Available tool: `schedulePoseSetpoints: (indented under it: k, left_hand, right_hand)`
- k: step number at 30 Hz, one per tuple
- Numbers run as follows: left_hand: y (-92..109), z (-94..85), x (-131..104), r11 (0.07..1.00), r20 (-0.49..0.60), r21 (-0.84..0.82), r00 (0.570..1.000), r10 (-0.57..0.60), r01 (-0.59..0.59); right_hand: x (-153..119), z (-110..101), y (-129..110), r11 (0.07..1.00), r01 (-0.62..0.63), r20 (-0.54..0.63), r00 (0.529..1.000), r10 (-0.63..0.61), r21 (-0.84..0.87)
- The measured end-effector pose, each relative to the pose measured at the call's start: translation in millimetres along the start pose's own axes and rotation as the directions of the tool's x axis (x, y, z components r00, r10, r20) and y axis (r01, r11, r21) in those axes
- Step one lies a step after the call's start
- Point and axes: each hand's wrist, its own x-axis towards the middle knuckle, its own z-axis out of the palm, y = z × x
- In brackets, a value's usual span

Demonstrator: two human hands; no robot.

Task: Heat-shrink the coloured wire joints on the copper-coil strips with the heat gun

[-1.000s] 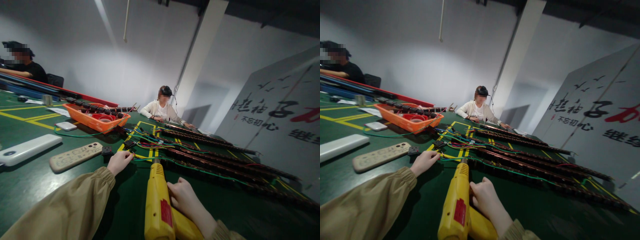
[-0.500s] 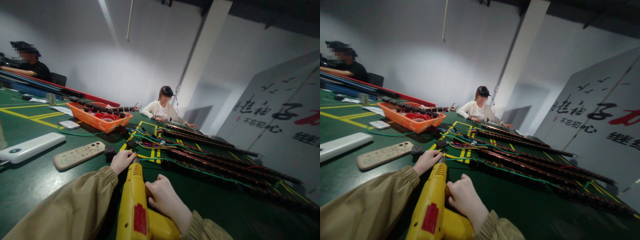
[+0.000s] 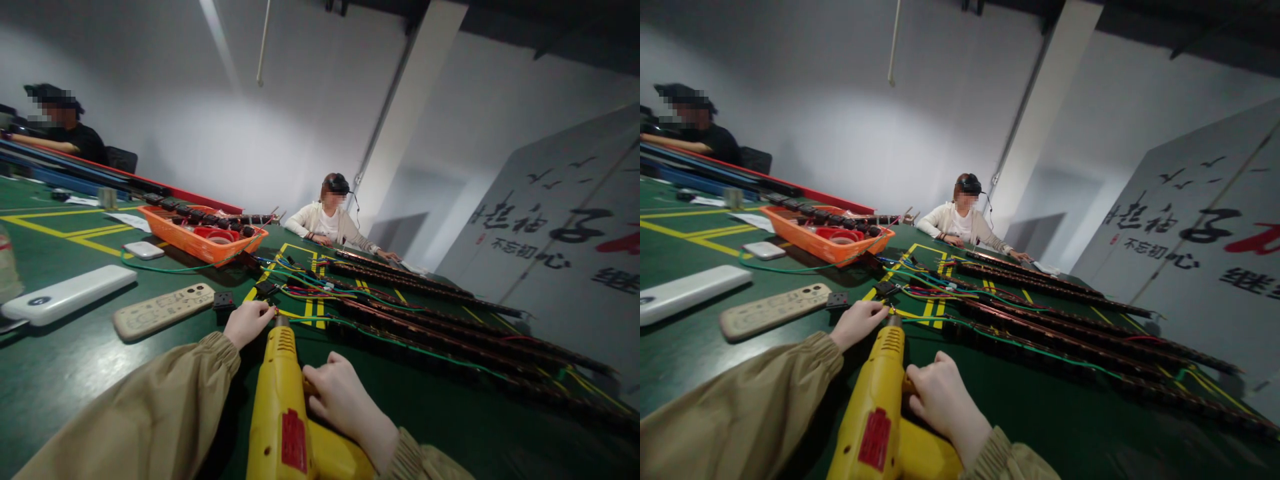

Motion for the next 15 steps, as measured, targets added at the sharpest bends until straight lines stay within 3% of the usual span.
schedulePoseSetpoints:
  k: [15]
  left_hand:
    - [2, -3.3, -2, 0.999, 0.036, 0.039, 0.999, -0.004, 0.003]
  right_hand:
    - [-46, 7, 55, 0.983, -0.184, -0.126, 0.975, 0.183, 0.002]
